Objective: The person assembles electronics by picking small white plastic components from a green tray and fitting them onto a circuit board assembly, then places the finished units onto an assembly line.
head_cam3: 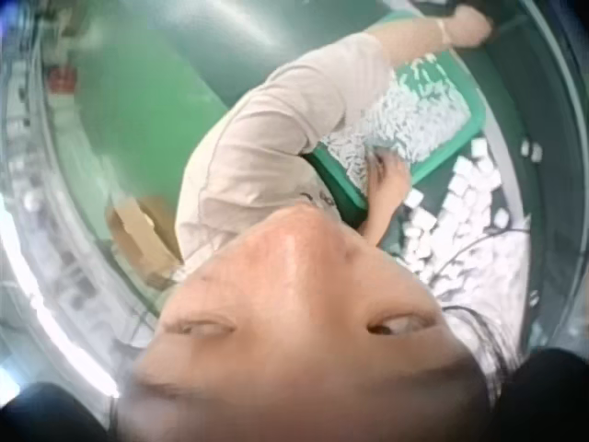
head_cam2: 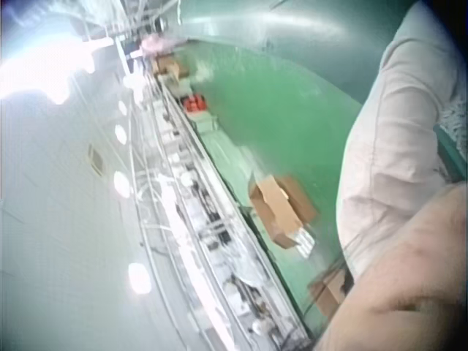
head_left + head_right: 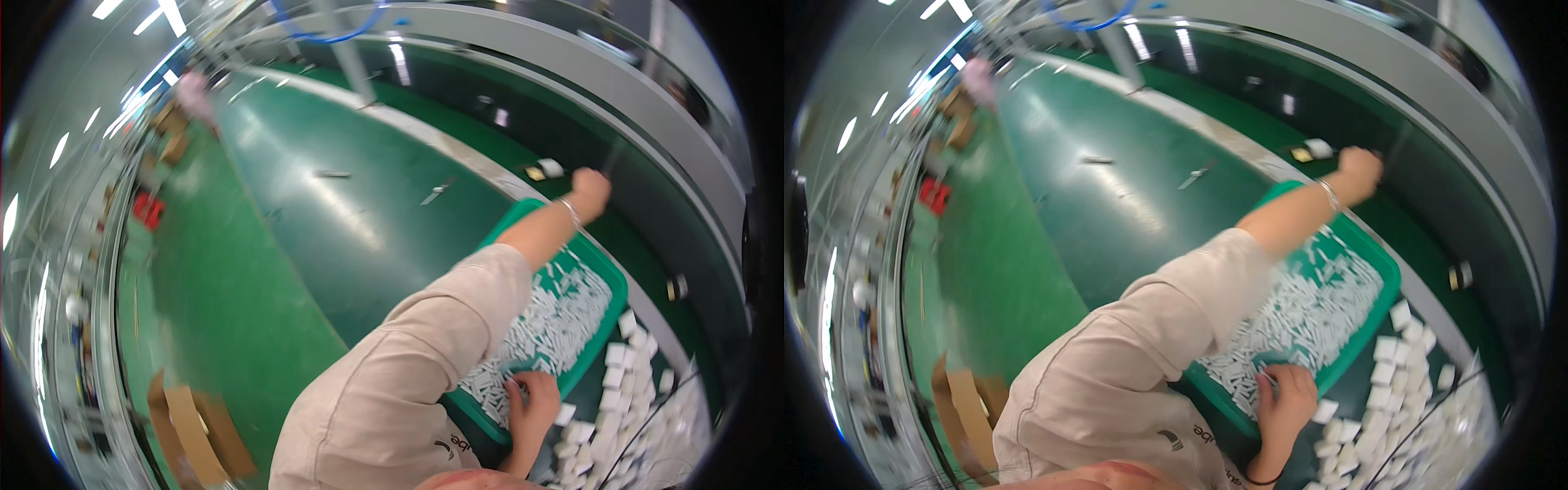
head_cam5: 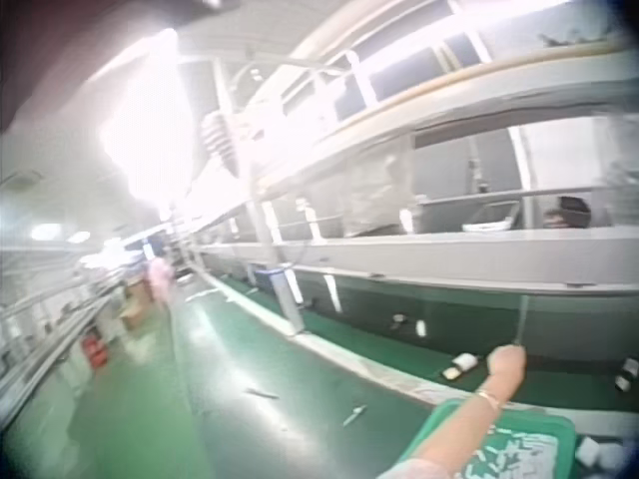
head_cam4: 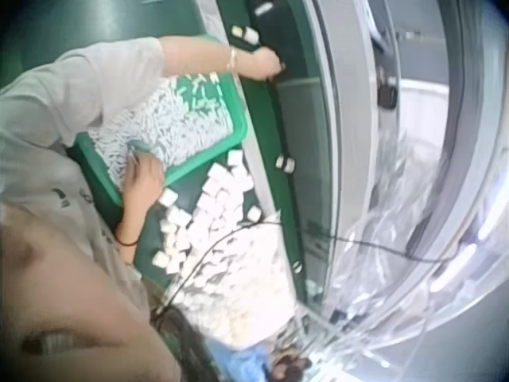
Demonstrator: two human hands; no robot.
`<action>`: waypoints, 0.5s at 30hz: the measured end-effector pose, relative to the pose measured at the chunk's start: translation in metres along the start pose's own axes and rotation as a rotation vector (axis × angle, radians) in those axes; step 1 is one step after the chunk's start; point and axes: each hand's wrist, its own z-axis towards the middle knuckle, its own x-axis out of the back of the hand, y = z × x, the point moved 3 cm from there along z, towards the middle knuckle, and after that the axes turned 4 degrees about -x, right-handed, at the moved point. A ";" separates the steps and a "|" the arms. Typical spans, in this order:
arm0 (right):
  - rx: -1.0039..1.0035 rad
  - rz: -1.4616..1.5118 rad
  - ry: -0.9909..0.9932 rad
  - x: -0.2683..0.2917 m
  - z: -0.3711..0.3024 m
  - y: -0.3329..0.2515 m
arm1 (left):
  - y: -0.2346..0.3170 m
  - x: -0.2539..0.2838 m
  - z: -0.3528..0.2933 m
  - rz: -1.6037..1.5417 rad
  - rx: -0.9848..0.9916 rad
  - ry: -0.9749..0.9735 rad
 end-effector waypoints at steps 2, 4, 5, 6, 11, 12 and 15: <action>-0.102 0.170 -0.005 -0.001 -0.003 0.001 | -0.008 0.022 -0.021 -0.148 0.009 0.145; -0.238 0.302 0.003 -0.004 -0.007 0.010 | -0.018 0.039 -0.047 -0.356 -0.022 0.211; -0.228 0.313 0.084 -0.003 -0.006 0.014 | -0.013 0.047 -0.062 -0.496 -0.047 0.239; -0.207 0.336 0.158 -0.005 -0.008 0.016 | -0.012 0.058 -0.080 -0.581 -0.152 0.291; -0.332 0.412 0.353 0.010 -0.016 0.030 | 0.015 0.055 -0.184 -1.593 -0.228 0.024; -0.365 0.430 0.403 0.009 -0.014 0.032 | 0.021 0.070 -0.222 -1.834 -0.158 -0.145; -0.374 0.497 0.411 0.004 -0.004 0.013 | 0.026 0.069 -0.259 -1.924 -0.174 -0.172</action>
